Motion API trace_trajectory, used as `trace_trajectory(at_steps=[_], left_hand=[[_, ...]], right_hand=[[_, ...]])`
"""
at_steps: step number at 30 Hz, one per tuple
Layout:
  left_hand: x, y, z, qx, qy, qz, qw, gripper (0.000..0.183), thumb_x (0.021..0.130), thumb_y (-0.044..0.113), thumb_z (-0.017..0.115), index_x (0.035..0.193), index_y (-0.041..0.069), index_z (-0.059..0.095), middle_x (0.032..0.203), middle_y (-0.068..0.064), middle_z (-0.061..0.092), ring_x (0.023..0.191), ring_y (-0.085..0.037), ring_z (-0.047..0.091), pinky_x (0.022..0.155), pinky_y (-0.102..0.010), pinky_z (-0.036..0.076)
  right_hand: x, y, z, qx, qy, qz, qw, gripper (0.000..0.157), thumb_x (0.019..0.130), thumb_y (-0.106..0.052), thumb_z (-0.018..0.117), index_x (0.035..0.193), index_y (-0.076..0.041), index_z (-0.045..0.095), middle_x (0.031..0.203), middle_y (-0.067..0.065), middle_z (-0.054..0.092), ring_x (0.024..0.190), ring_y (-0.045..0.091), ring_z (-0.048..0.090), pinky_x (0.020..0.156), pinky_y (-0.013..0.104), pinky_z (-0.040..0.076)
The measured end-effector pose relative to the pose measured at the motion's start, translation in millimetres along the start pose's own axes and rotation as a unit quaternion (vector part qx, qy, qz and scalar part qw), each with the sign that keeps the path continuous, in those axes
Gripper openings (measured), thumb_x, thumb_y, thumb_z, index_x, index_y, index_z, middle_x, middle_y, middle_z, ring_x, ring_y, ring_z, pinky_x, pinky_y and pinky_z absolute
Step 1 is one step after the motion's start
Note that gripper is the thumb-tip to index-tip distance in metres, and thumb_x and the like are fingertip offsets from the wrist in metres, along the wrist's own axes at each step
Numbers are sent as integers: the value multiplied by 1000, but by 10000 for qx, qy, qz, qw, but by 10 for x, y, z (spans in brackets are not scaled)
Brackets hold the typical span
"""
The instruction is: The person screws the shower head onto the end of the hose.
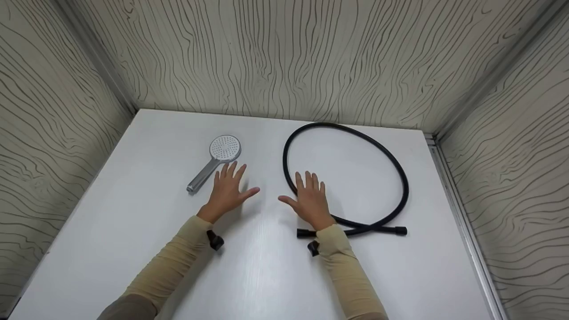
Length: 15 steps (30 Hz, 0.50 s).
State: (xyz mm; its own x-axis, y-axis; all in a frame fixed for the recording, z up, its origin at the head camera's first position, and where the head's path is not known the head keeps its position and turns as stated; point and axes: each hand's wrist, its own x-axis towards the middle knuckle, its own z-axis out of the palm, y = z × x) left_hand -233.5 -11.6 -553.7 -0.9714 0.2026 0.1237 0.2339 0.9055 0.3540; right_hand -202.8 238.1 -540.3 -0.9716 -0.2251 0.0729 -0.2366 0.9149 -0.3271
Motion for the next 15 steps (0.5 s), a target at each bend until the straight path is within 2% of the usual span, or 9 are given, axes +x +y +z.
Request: trace_trajectory(at_steps=[15], left_hand=[[1,-102,-53,-97,-13,-149,9998,87,85,70,55,149,12,38,155,-21,34,145,-44,28,115,-64,25]], right_hand=[[-57,90,-9,100,249,-147,9995,86,88,-57,61,148,-1,36,148,28,39,138,45,35,113,61,30]])
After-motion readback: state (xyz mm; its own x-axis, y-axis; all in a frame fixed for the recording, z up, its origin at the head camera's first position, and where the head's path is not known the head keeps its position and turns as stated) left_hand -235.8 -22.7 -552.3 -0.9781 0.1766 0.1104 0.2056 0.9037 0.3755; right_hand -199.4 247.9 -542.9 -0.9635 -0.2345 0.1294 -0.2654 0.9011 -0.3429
